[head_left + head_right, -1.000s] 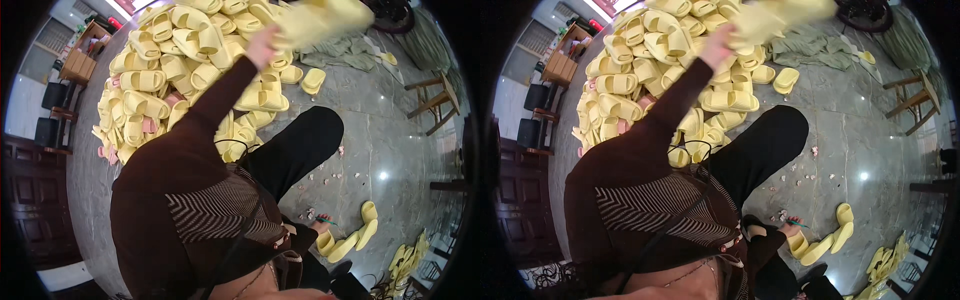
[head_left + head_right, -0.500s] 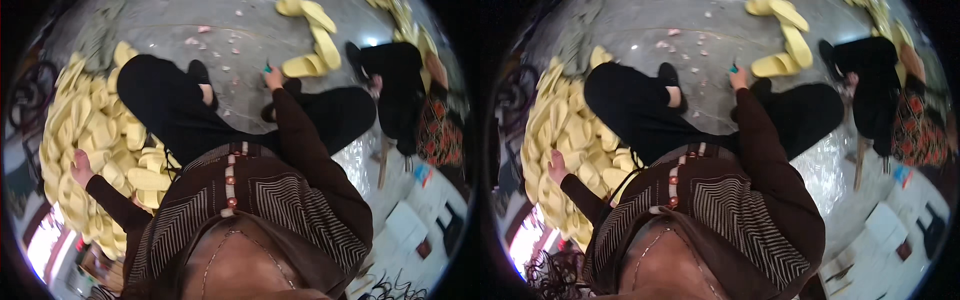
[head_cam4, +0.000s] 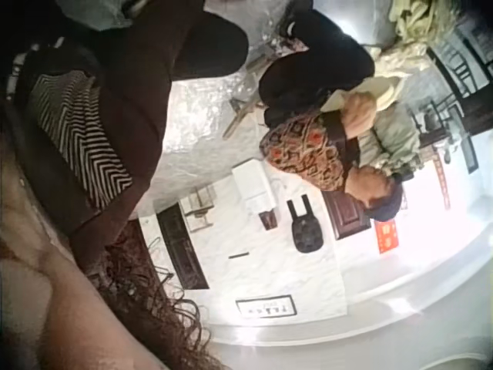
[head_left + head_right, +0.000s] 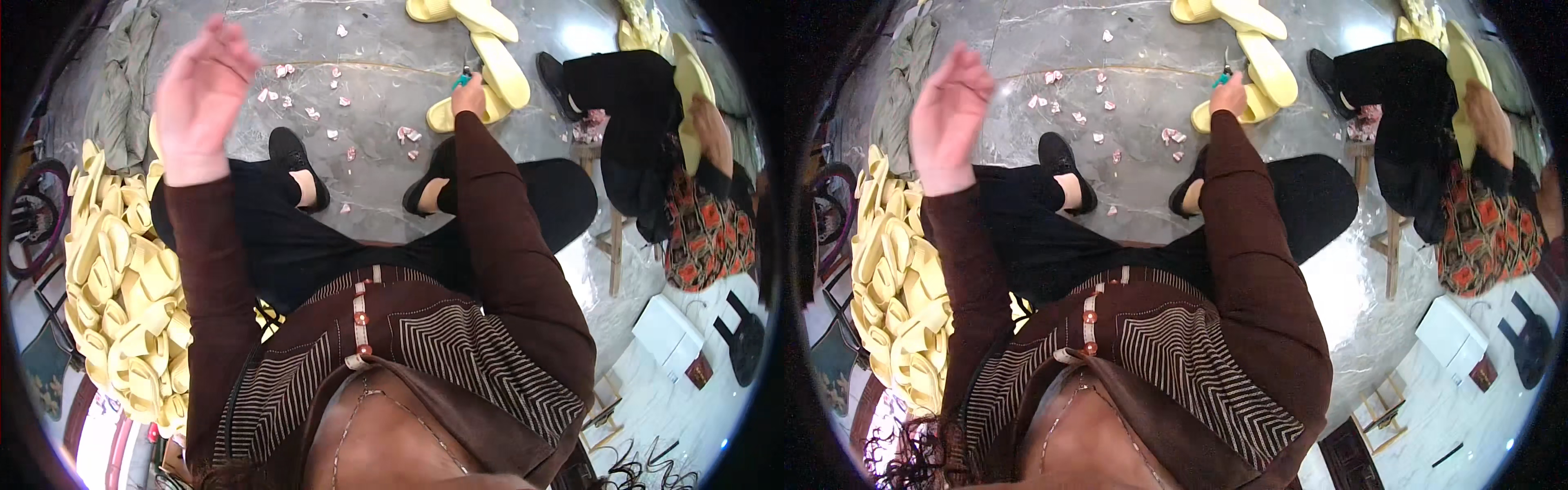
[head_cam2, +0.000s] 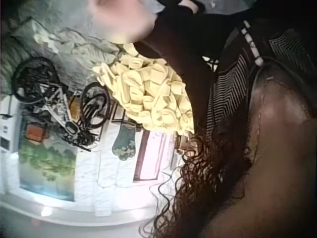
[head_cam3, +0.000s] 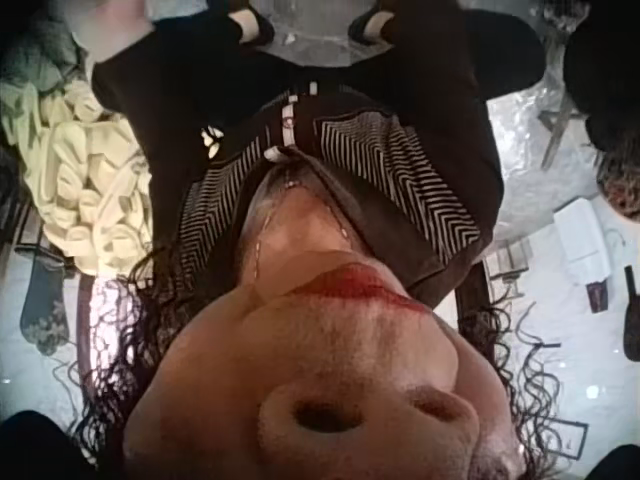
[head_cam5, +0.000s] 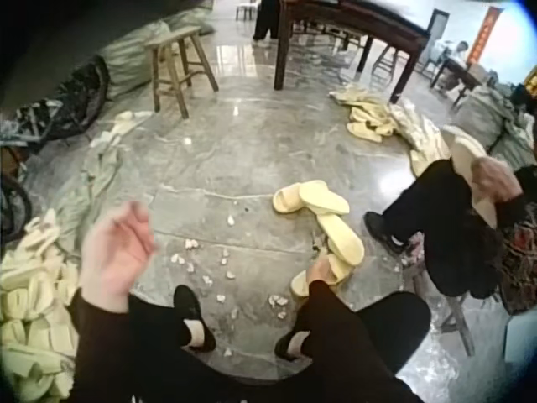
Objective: Trimming excess rubber material from molded yellow clogs using a pair of scissors.
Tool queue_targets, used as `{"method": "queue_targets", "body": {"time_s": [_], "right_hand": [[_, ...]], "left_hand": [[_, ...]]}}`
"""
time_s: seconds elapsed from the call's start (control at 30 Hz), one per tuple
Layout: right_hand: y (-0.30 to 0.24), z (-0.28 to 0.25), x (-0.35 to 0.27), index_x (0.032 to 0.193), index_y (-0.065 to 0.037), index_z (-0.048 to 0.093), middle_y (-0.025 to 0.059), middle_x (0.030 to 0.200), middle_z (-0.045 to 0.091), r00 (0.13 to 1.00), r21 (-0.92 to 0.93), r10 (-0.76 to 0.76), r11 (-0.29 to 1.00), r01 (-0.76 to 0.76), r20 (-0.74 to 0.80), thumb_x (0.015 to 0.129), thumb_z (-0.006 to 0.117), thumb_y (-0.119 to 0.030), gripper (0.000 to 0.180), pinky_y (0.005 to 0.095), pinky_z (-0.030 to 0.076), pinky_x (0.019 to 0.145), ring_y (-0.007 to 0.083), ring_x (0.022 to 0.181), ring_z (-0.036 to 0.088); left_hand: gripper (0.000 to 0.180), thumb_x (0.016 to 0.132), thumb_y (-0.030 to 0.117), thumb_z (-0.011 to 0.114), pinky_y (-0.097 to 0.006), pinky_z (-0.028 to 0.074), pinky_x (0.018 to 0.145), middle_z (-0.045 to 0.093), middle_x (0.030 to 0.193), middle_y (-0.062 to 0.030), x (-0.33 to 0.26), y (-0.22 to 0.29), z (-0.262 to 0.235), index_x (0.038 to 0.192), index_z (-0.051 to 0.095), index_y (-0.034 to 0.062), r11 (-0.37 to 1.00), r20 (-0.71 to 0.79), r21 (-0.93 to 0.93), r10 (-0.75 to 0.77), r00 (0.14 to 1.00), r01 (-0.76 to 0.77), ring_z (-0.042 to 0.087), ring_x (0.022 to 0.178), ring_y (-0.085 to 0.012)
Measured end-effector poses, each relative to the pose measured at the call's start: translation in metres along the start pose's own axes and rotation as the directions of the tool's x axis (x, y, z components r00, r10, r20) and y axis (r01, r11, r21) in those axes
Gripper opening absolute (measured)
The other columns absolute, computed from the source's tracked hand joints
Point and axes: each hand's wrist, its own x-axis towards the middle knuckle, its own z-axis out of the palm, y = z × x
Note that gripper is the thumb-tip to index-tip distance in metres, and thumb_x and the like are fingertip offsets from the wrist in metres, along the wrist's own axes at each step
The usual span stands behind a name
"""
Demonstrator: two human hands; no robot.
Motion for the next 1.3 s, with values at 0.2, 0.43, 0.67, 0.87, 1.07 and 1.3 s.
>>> {"method": "queue_targets", "body": {"time_s": [0.2, 0.43, 0.67, 0.87, 1.07, 1.3], "right_hand": [[0.034, 0.02, 0.056, 0.095, -0.007, 0.049, 0.02, 0.081, 0.059, 0.997, -0.141, -0.067, 0.988, 0.071, 0.032, 0.072, 0.054, -0.015, 0.024, 0.0465, 0.043, 0.066, 0.0369, 0.078, 0.056], [0.019, 0.063, 0.041, 0.1, -0.001, 0.05, 0.0176, 0.081, 0.06, 0.988, 0.203, -0.147, 0.967, 0.154, -0.052, 0.069, 0.059, -0.012, 0.033, 0.0382, 0.046, 0.064, 0.0297, 0.073, 0.058], [-0.022, 0.034, -0.01, 0.1, 0.006, 0.047, 0.009, 0.075, 0.057, 0.984, 0.628, 0.025, 0.773, 0.092, -0.175, 0.067, 0.064, -0.007, 0.039, 0.027, 0.045, 0.052, 0.0154, 0.059, 0.054], [-0.087, -0.037, -0.095, 0.105, 0.004, 0.042, 0.0073, 0.07, 0.055, 0.93, 0.863, -0.182, 0.462, -0.206, 0.319, 0.066, 0.066, -0.007, 0.046, 0.0233, 0.04, 0.043, 0.0129, 0.052, 0.052], [-0.099, -0.052, -0.135, 0.105, 0.004, 0.046, 0.0078, 0.074, 0.057, 0.719, 0.787, -0.349, 0.413, -0.458, 0.601, 0.067, 0.067, -0.01, 0.046, 0.0241, 0.044, 0.049, 0.0126, 0.06, 0.056], [-0.065, -0.029, -0.135, 0.106, 0.001, 0.049, 0.0045, 0.067, 0.056, 0.772, 0.493, -0.228, 0.861, -0.125, 0.594, 0.067, 0.065, -0.009, 0.043, 0.0248, 0.043, 0.043, 0.012, 0.056, 0.054]], "left_hand": [[0.027, 0.083, 0.01, 0.045, -0.03, 0.042, 0.07, 0.054, 0.089, -0.0086, 0.002, -0.032, -0.007, 0.108, 0.044, -0.0005, 0.977, -0.171, 0.192, -0.06, 0.983, 0.093, 0.05, 0.076, -0.0167], [0.025, 0.082, 0.009, 0.046, -0.03, 0.045, 0.064, 0.056, 0.082, -0.0095, 0.012, -0.043, 0.005, 0.106, 0.044, -0.0007, 0.949, -0.148, 0.315, 0.041, 0.988, 0.008, 0.053, 0.069, -0.0164], [0.024, 0.08, 0.012, 0.05, -0.027, 0.046, 0.057, 0.056, 0.078, -0.0094, 0.016, -0.119, -0.005, 0.099, 0.047, -0.0015, 0.844, -0.246, 0.527, 0.04, 0.968, 0.1, 0.054, 0.064, -0.0149], [0.027, 0.082, 0.016, 0.047, -0.027, 0.046, 0.06, 0.055, 0.091, -0.007, 0.018, -0.194, -0.093, 0.105, 0.048, 0.0023, 0.782, -0.385, 0.555, -0.059, 0.921, 0.282, 0.054, 0.073, -0.0153], [0.017, 0.081, 0.015, 0.046, -0.025, 0.044, 0.047, 0.054, 0.072, -0.0015, 0.004, -0.229, -0.12, 0.092, 0.054, 0.0048, 0.823, -0.312, 0.338, -0.359, 0.88, 0.456, 0.052, 0.057, -0.0123], [0.011, 0.075, 0.013, 0.05, -0.027, 0.042, 0.042, 0.051, 0.063, -0.0046, -0.005, -0.226, -0.18, 0.073, 0.053, 0.0031, 0.55, -0.5, 0.68, -0.136, 0.855, 0.485, 0.049, 0.049, -0.0152]]}}
